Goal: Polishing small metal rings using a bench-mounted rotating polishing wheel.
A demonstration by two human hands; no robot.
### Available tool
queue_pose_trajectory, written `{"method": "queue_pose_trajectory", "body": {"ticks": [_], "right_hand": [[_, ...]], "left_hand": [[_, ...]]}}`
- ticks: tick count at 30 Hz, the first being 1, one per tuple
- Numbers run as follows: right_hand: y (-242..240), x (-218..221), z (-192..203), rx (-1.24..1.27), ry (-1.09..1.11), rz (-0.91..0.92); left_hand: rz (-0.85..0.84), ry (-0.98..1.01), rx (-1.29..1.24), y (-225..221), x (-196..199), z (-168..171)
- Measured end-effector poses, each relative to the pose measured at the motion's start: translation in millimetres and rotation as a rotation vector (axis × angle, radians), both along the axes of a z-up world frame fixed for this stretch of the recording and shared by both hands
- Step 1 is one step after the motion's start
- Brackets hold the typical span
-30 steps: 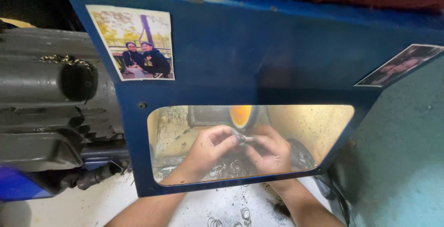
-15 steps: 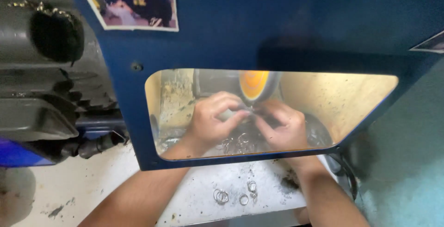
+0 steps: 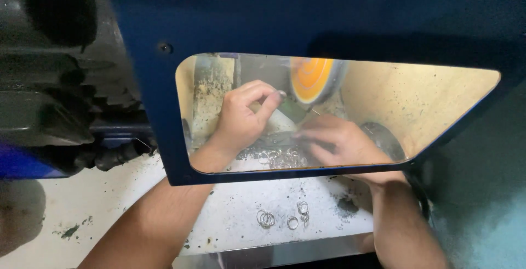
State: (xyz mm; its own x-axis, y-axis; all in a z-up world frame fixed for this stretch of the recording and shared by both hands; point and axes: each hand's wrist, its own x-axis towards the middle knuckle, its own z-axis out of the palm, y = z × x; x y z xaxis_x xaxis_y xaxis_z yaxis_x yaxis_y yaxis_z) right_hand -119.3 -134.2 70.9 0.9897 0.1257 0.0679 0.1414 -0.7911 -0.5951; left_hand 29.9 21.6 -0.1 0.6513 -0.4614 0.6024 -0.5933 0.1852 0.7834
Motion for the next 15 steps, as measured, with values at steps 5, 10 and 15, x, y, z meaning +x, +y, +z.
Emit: {"method": "queue_pose_trajectory", "body": {"ticks": [5, 10, 15], "right_hand": [[-5.1, -2.7, -16.3, 0.015, -0.145, -0.065], [28.8, -12.0, -24.8, 0.039, -0.207, 0.190], [48.5, -15.6, -15.5, 0.049, 0.115, 0.582]], "left_hand": [[0.010, 0.011, -0.003, 1.7, -2.8, 1.5], [0.003, 0.012, -0.009, 3.9, -3.4, -2.2], [-0.039, -0.004, 0.038, 7.5, -6.4, 1.6]]}}
